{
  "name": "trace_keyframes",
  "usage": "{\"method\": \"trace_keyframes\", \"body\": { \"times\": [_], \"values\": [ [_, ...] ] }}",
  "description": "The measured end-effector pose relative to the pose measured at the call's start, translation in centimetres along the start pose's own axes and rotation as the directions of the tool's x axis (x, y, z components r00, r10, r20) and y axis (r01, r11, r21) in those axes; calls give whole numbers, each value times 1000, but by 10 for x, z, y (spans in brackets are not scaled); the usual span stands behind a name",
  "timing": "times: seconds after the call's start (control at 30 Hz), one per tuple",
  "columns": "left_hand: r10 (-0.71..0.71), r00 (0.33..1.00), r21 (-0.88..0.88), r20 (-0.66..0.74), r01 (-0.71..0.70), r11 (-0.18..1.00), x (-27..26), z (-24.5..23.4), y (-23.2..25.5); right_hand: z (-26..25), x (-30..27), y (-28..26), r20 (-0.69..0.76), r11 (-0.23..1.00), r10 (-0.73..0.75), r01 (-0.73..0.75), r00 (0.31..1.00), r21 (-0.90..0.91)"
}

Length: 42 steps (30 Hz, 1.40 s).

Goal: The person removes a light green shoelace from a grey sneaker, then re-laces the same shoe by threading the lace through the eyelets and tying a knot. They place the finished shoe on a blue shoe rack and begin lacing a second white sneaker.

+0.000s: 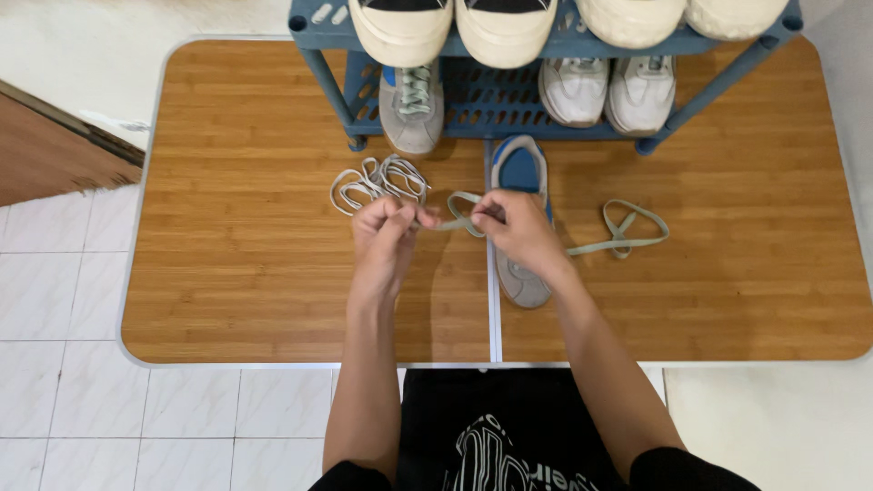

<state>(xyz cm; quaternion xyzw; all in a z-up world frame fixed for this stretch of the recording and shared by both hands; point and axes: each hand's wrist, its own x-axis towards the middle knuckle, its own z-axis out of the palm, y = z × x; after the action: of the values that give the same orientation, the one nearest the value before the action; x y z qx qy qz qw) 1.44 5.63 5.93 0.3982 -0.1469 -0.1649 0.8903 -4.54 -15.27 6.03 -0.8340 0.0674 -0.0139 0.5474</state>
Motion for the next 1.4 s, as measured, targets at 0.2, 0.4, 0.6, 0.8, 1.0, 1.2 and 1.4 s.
{"method": "trace_keyframes", "body": {
  "times": [0.2, 0.4, 0.6, 0.8, 1.0, 1.2, 1.4],
  "values": [
    [-48, 996, 368, -81, 75, 927, 4, 24, -22, -30, -14, 8, -123, 988, 140, -131, 982, 78],
    [-1, 1000, 486, -17, 9, 874, 2, 47, -50, -64, -37, 42, -332, 993, 104, -114, 938, -13],
    [-28, 981, 655, -194, 151, 740, -11, 69, -86, -36, -42, 49, -300, 895, 308, -382, 903, -231],
    [80, 983, 726, -168, 68, 684, -20, 74, -106, -25, -44, 32, -438, 854, 27, -249, 898, -456],
    [106, 993, 835, -59, -9, 550, -16, 83, -108, -33, -44, 44, -401, 911, 309, -390, 862, -136],
    [88, 995, 957, -44, 17, 288, -24, 93, -111, -47, -46, 93, -284, 956, 276, -231, 918, 182],
    [206, 967, 986, 151, -161, 33, -30, 89, -125, -45, -48, 120, -262, 942, 294, -234, 919, 239]
  ]
}}
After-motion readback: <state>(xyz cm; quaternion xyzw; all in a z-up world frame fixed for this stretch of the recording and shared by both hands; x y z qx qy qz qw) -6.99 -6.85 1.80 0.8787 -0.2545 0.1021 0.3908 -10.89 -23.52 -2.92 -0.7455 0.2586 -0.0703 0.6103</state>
